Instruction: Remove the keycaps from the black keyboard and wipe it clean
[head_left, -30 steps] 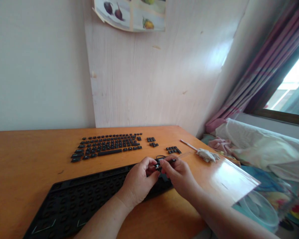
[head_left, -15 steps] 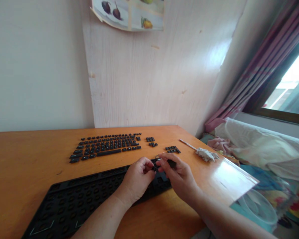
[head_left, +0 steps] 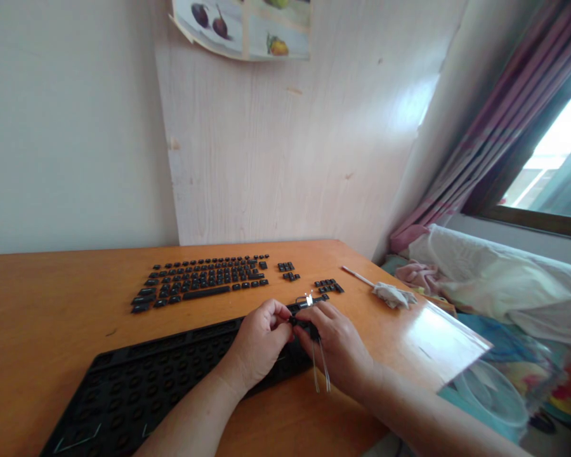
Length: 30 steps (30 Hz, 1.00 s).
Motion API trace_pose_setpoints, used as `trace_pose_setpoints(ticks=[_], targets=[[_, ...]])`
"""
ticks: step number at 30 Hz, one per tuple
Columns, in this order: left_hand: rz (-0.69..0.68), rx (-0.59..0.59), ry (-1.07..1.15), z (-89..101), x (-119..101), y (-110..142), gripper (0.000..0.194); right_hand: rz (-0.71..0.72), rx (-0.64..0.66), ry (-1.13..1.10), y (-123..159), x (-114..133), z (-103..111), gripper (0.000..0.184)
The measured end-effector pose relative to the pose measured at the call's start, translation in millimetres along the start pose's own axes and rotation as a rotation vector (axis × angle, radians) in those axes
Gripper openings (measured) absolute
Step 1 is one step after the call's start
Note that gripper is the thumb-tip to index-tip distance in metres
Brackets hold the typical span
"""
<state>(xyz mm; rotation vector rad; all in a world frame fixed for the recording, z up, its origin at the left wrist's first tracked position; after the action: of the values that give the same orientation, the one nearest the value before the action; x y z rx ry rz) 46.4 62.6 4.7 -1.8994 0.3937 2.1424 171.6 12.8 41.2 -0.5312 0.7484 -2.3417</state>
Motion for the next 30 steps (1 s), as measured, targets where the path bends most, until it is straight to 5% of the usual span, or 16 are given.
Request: trace_pose_setpoints(ticks=[9,19,30], targets=[[0.020,0.046,-0.014,-2.5,0.1,1.9,0.020,0.009,0.027,0.008,-1.4,-10.6,4.5,0.013],[0.037,0.001,-0.114,-0.9,-0.6,5.5,0.021,-0.086,0.078,0.171,1.2,-108.5,45.3,0.018],[0.082,-0.012,-0.149,0.0,-0.5,6.5,0.019,-0.073,0.302,0.170,14.8,-154.0,16.9,0.019]])
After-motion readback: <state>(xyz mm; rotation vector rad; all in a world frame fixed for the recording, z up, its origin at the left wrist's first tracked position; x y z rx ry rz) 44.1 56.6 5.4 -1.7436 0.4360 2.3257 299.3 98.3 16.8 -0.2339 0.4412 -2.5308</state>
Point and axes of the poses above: each hand's wrist, its own y-axis away from the middle knuckle, its own z-axis out of the back of the hand, x = y × z, the point moved 7 cm from there along -y, towards the middle knuckle, and after that the axes turned 12 degrees about z, right-handed, at the moved point
